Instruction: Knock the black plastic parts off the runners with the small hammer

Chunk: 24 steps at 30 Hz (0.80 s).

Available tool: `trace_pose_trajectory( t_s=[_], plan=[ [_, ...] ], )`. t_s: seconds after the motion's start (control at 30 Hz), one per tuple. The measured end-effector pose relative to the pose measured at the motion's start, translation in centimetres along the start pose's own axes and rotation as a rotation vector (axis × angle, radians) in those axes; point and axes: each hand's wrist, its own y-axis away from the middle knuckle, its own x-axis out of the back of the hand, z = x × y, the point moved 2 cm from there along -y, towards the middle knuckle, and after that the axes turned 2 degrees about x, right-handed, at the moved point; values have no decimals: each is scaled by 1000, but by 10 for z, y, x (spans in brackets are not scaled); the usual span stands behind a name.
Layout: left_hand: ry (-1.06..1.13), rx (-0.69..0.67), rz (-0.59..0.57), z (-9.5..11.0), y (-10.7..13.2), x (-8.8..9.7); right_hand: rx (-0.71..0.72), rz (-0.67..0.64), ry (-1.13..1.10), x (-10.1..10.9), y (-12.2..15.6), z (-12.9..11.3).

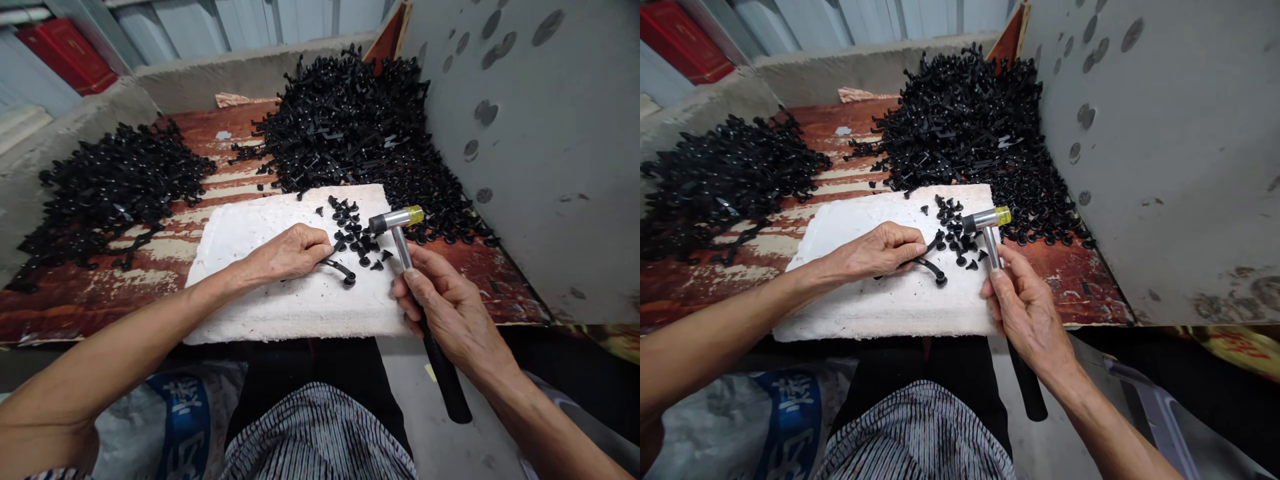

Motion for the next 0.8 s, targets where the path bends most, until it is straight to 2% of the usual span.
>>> trace_pose_trajectory(
  t_s=[0.33,0.47,0.57,0.63,0.73,0.8],
  plan=[
    [-21,28,19,0,-1,-2,16,0,49,1,2,-2],
    [-47,42,25,3,-1,-3,84,-17,207,3,1,0],
    [-67,46,31,5,-2,-4,235,-49,418,1,-1,-10],
    [-81,45,35,6,-1,-3,391,-68,542,-2,-3,-22],
    [-92,48,50,8,0,-2,657,-3,644,-6,-3,-36],
    [-90,43,58,9,0,-2,758,32,723,-6,-4,-37]
  ],
)
